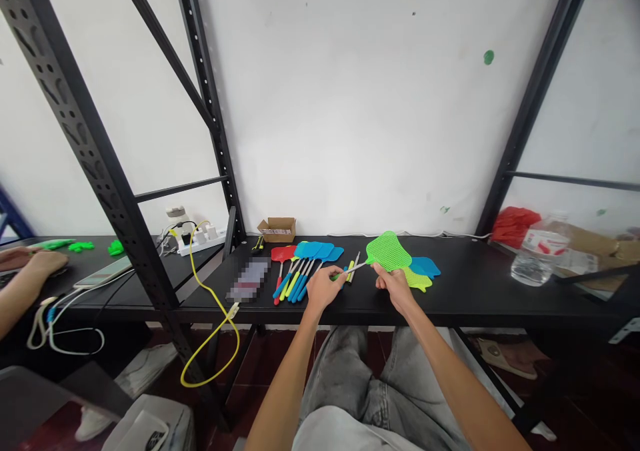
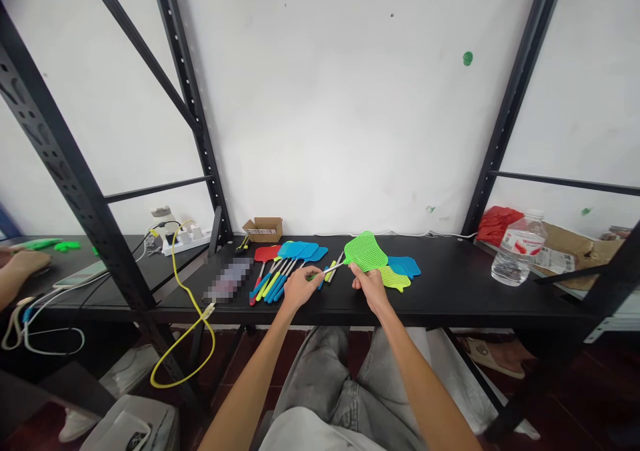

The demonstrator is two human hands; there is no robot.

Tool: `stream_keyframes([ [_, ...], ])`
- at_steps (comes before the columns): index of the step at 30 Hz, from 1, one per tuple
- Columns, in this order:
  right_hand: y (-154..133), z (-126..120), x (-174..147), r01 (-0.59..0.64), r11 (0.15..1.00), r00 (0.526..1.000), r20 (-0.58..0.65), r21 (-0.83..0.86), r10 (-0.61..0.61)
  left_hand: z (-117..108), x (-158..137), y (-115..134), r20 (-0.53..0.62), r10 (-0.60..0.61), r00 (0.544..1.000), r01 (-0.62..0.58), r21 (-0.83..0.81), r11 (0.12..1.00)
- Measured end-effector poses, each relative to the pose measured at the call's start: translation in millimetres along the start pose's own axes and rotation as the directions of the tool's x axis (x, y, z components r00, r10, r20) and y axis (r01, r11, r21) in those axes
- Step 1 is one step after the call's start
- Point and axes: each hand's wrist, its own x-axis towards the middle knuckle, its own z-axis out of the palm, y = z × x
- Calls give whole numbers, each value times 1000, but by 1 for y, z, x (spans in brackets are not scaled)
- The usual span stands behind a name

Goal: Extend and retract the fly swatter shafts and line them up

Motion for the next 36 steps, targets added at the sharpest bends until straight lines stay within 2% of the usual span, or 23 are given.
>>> stream_keyframes([
  [3,-1,2,0,-9,999,1000,11,-31,9,3,1,-2,-4,37,999,-37,-24,999],
  [7,-2,7,-1,-34,992,993,105,-122,47,11,4,-6,-17,161,987,-162,-127,979],
  [11,-3,9,-1,-34,984,993,109,-173,53,14,5,-8,-172,205,964,-233,-163,959],
  [14,-4,8,-2,-32,983,993,108,-180,52,13,3,-7,-320,142,937,-176,-80,981],
  [17,-4,7,-2,-26,983,992,118,-181,48,12,0,-4,-408,71,910,-53,54,997],
  [21,-6,8,-3,-27,983,992,114,-182,48,14,-3,0,-456,-4,890,127,239,963],
  [24,-7,8,-4,-26,984,993,110,-176,46,17,-4,1,-448,-40,893,204,326,923],
  [32,-8,8,-4,-23,985,993,108,-173,42,24,-4,1,-445,-25,895,252,459,852],
  [36,-6,7,-4,-35,981,993,107,-191,56,24,-6,4,-413,36,910,178,466,867],
])
